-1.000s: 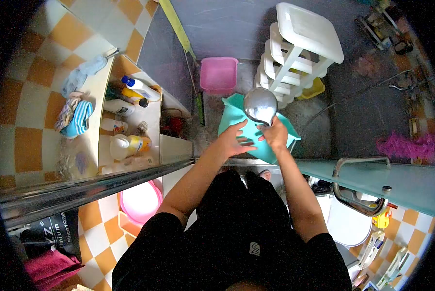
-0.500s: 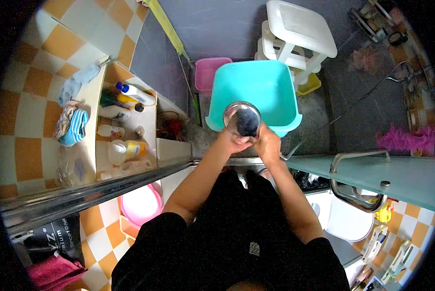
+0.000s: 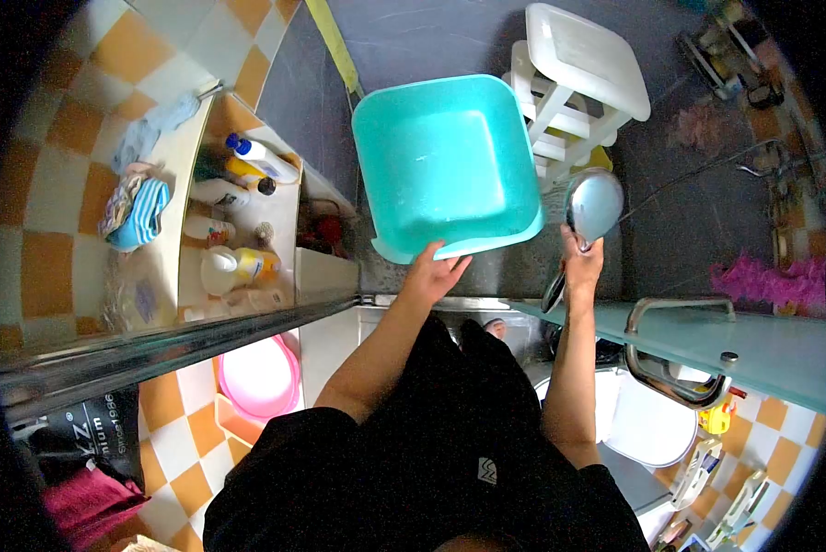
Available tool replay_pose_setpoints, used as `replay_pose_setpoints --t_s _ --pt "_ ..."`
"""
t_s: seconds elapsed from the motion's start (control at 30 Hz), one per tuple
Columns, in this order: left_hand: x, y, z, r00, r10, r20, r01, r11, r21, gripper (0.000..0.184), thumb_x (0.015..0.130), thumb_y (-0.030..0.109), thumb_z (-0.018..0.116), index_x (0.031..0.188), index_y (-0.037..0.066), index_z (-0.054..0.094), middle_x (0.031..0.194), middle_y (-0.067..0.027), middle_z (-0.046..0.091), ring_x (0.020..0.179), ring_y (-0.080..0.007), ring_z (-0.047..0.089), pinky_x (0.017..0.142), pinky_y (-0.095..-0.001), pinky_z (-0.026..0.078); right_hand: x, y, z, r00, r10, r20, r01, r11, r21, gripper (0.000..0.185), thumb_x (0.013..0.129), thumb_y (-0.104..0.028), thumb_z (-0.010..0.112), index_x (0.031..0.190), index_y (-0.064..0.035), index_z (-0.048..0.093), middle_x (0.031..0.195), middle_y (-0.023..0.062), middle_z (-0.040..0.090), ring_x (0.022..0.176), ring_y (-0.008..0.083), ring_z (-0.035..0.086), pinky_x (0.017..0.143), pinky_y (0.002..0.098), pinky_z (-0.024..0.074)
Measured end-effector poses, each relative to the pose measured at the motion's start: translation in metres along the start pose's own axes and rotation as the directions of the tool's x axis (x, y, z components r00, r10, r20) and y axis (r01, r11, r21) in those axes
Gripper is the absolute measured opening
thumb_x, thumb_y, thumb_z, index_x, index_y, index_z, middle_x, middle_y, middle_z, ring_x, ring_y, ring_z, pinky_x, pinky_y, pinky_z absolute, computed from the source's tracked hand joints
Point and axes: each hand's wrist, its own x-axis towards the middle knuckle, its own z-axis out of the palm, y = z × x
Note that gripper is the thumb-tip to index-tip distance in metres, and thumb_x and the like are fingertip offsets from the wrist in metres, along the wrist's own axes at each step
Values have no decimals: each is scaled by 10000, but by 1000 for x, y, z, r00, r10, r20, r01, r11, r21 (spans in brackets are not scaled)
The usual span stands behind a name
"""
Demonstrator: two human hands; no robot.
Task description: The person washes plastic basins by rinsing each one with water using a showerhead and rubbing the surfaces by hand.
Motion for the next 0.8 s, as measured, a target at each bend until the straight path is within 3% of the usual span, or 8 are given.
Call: replay_pose_setpoints --t_s 0.07,0.17,0.23,0.33,0.43,0.63,0.8 --pt "-3 1 -5 999 34 36 -34 999 13 432 923 110 622 1301 53 421 1380 -148 492 1313 -312 482 1151 -506 368 1 -20 -2 999 41 10 -42 996 78 305 869 -209 764 1071 -63 589 725 -13 553 496 59 462 441 245 374" --pt "-3 3 -18 995 69 66 -74 995 62 470 940 109 615 1352 61 393 1401 -135 466 1314 -300 471 1149 -490 375 1 -49 -5 999 36 9 -37 999 10 385 852 -284 782 1075 -24 606 834 35 633 623 96 547 529 274 448" --pt "-4 6 -21 995 73 72 -79 993 88 544 939 109 626 1409 59 356 1440 -105 425 1340 -284 434 1163 -478 356 5 -54 -3 999 24 29 -26 998 57 371 852 -278 778 1073 -32 608 813 25 620 600 93 534 512 274 436" --pt "-7 6 -20 985 159 71 -169 971 168 523 956 109 597 1409 37 347 1415 -135 453 1284 -307 495 1116 -466 425 4 -75 -3 1000 6 25 -7 998 62 344 853 -249 773 1072 -40 608 776 9 595 569 87 509 496 268 416" --pt "-9 7 -15 977 209 -31 -189 933 306 540 952 116 609 1413 24 344 1420 -132 446 1291 -304 488 1111 -452 439 -4 -99 1 1000 -21 17 20 996 85 227 887 -184 729 1037 -68 605 677 -37 498 528 68 455 477 248 368" --pt "-13 8 -17 958 282 -47 -230 859 457 580 934 137 643 1418 11 349 1365 -134 499 1226 -300 549 1094 -428 468 -7 -100 7 999 -30 14 28 997 73 254 891 -187 728 1071 -52 611 713 -27 540 535 69 477 477 252 381" --pt "-5 13 -19 964 248 -95 -175 861 477 530 911 171 633 1358 -2 408 1326 -143 539 1179 -321 589 1048 -469 499 -6 -78 15 997 -71 11 70 995 64 271 894 -170 726 1102 -51 601 732 -19 568 534 69 485 474 246 394"
